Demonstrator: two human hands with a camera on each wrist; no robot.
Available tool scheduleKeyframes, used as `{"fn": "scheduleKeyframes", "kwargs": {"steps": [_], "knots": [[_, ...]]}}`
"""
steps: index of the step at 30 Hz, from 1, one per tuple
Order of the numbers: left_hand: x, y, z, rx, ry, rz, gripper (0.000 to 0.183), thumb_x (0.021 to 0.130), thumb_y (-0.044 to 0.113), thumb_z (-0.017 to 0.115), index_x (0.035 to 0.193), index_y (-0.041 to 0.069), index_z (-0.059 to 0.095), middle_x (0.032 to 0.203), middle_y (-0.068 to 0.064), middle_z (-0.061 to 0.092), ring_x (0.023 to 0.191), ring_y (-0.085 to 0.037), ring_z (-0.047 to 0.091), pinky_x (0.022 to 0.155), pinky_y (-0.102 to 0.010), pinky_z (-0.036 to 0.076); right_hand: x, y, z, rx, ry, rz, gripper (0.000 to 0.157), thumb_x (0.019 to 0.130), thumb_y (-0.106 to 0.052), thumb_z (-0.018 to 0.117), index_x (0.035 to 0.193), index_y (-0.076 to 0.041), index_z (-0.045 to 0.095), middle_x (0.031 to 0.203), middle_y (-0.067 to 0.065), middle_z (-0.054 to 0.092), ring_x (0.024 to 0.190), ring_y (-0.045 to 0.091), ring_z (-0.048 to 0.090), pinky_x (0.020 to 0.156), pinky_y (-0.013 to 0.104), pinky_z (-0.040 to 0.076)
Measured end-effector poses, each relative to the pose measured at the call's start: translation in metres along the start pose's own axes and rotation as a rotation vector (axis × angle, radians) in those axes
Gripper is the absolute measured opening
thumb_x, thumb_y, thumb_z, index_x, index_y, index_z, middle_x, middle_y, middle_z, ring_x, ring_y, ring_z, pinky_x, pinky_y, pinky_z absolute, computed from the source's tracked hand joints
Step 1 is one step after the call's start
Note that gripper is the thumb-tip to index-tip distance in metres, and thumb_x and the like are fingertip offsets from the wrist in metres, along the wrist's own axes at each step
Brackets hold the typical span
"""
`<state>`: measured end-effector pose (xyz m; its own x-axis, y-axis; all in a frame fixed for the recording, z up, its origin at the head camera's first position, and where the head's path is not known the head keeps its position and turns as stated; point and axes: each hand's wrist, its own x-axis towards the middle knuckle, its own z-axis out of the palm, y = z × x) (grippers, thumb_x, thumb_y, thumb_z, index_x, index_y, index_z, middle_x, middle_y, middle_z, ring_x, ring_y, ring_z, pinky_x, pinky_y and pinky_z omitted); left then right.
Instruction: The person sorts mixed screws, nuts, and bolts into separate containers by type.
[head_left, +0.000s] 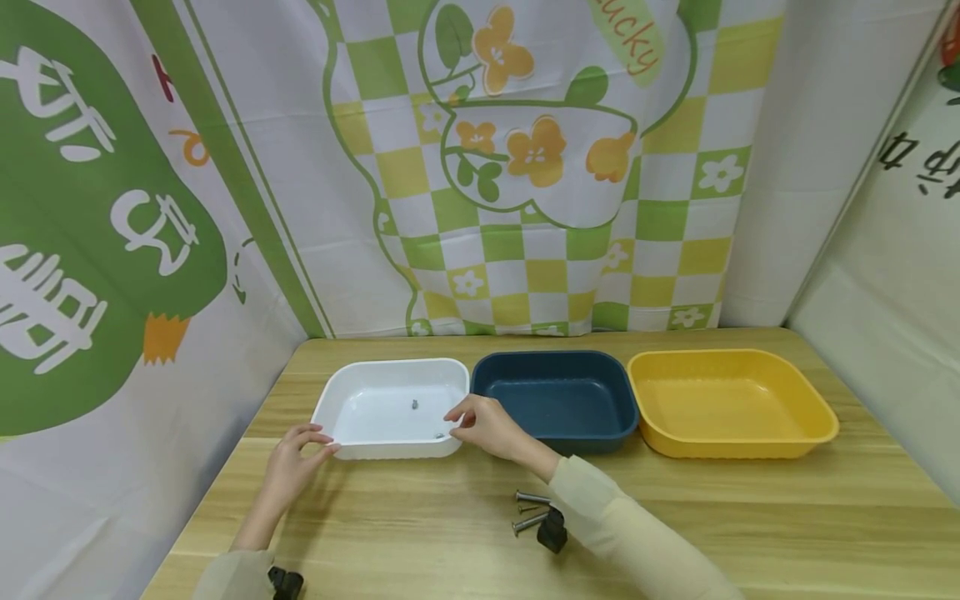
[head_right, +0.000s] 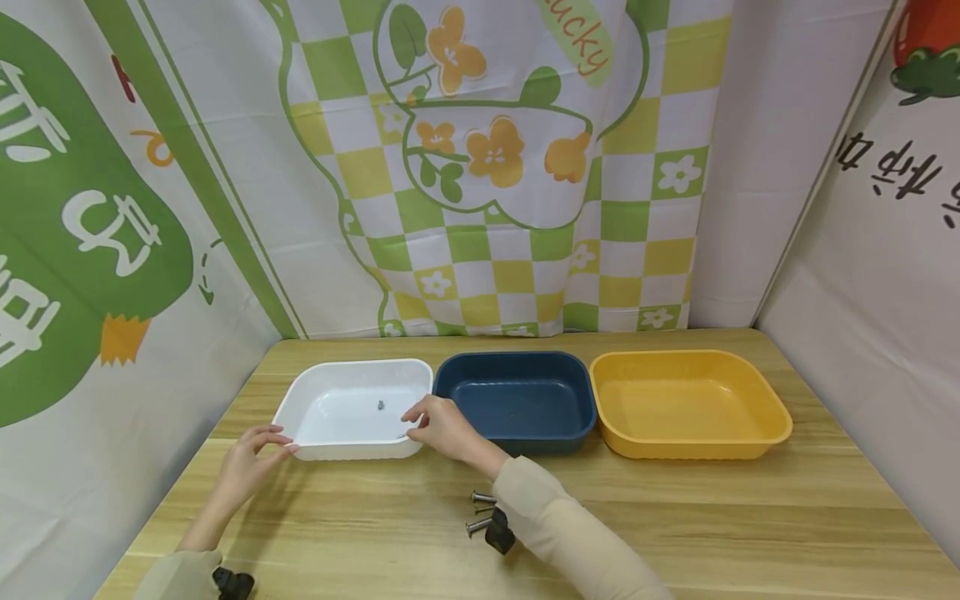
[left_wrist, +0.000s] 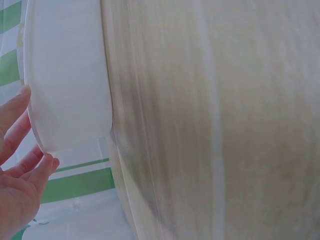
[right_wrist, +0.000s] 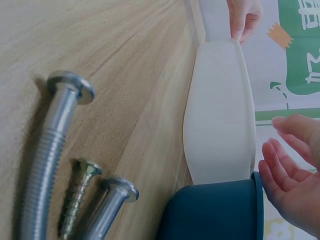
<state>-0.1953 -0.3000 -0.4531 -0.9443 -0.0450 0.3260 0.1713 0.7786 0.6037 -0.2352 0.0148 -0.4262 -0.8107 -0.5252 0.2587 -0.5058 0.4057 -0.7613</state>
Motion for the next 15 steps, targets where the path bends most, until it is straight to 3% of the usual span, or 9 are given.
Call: {"fn": "scheduleKeyframes", "kwargs": {"steps": [11,15], "knots": [[-0.002,0.009,-0.003,0.047,-0.062,0.000,0.019,0.081,0.009,0.068,0.091,-0.007,0.065,0.113,-0.029,0.053,0.107,-0.047,0.049,0.091,-0.056,0.038,-0.017,-0.002,-0.012,0.010,-0.015,-0.018,0.017,0.080,-0.003,0.067,0.096,0.002,0.068,0.087,0.011,0.063,0.074,0.016,0.058,0.065,0.017,0.045],[-0.003,0.012,-0.001,0.054,-0.045,0.035,0.018,0.080,0.007,0.068,0.091,-0.006,0.065,0.111,-0.030,0.053,0.106,-0.047,0.049,0.091,-0.057,0.038,-0.023,-0.002,-0.017,0.009,-0.025,-0.011,0.018,0.081,-0.005,0.067,0.098,0.002,0.067,0.091,0.011,0.063,0.078,0.019,0.060,0.067,0.019,0.047]]}}
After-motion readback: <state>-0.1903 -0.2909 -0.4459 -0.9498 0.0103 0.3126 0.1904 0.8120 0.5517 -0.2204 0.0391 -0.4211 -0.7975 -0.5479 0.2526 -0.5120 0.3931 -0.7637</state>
